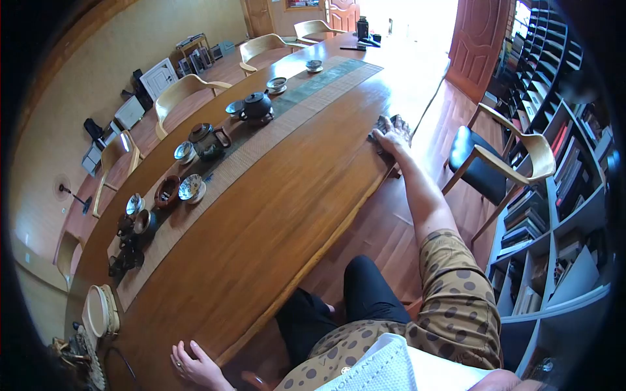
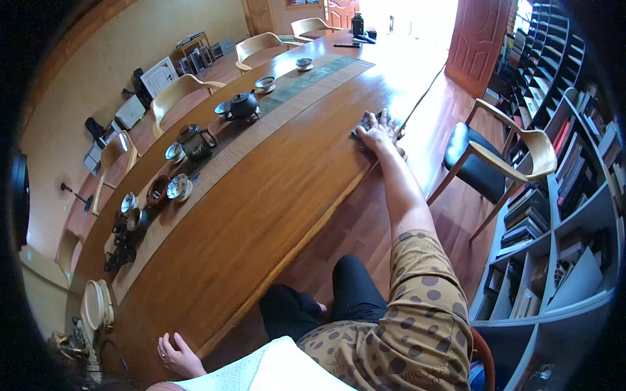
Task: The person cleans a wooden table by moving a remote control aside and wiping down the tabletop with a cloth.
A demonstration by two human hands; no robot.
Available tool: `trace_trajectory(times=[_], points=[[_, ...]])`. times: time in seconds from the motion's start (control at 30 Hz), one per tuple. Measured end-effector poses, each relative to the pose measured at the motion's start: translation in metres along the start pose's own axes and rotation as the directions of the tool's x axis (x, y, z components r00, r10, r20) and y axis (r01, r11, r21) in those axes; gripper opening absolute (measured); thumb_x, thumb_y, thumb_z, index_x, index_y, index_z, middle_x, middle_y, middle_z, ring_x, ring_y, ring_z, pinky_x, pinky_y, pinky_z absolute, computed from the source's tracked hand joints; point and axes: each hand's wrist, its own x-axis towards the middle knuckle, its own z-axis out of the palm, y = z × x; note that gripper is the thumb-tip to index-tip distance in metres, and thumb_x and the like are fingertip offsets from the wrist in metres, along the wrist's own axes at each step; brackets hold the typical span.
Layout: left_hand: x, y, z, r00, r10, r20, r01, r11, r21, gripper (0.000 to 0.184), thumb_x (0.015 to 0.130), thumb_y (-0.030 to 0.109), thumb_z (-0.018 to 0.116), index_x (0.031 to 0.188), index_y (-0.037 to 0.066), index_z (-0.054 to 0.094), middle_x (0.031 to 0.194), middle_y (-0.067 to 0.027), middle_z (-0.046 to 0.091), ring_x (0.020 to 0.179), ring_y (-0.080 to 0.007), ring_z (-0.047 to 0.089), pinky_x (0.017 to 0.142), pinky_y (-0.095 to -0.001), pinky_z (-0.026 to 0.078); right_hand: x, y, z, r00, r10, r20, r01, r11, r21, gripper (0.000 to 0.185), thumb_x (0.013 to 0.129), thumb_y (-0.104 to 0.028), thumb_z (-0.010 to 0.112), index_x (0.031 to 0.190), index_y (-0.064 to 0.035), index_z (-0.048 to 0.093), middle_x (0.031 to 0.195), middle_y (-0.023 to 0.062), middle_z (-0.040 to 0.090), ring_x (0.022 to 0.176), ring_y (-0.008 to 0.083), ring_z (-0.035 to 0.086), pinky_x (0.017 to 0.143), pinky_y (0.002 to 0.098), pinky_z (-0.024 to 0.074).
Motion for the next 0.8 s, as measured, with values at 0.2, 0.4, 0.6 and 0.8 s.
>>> trace_trajectory(times=[0.2,0.4,0.6,0.8], points=[[-0.001,0.000,-0.002,0.999,0.015,0.030,-0.016,0.999,0.044,0.033,0.094,0.029,0.060,0.111,0.001,0.064,0.122,-0.0209,0.060,0.115,-0.0373,0.054,0.099,-0.0477,0.041,0.000,0.004,-0.008,1.000,0.021,-0.002,-0.021,0.994,-0.103,0.075,0.086,-0.067,0.045,0.150,-0.0292,0.033,0.158,0.0153,0.021,0.144,0.0409,0.019,0.116,0.0524,0.0172],[0.004,0.003,-0.005,0.989,-0.018,0.149,-0.001,0.992,0.122,0.035,0.096,0.030,0.056,0.119,0.004,0.061,0.133,-0.0195,0.054,0.126,-0.0396,0.045,0.105,-0.0492,0.035,0.020,0.014,0.002,0.996,-0.084,0.015,0.085,0.992,-0.096,0.078,0.083,-0.071,0.046,0.149,-0.0294,0.036,0.157,0.0143,0.024,0.143,0.0430,0.019,0.117,0.0516,0.0154],[0.005,0.013,-0.004,1.000,0.020,0.015,-0.022,0.992,0.127,0.037,0.090,0.044,0.062,0.116,0.018,0.067,0.130,-0.0106,0.060,0.123,-0.0395,0.051,0.101,-0.0520,0.040,0.043,0.006,0.008,0.991,-0.124,0.047,0.130,0.981,-0.145,0.078,0.084,-0.072,0.043,0.149,-0.0287,0.036,0.158,0.0153,0.023,0.143,0.0442,0.019,0.117,0.0504,0.0166],[0.007,0.015,-0.005,0.996,-0.010,0.084,0.000,0.993,0.116,0.039,0.091,0.044,0.061,0.119,0.016,0.066,0.130,-0.0119,0.059,0.126,-0.0385,0.049,0.104,-0.0524,0.037,0.069,-0.053,0.044,0.970,-0.242,-0.031,0.235,0.961,-0.148,0.074,0.086,-0.068,0.044,0.147,-0.0276,0.039,0.155,0.0175,0.028,0.141,0.0427,0.024,0.115,0.0514,0.0203]])
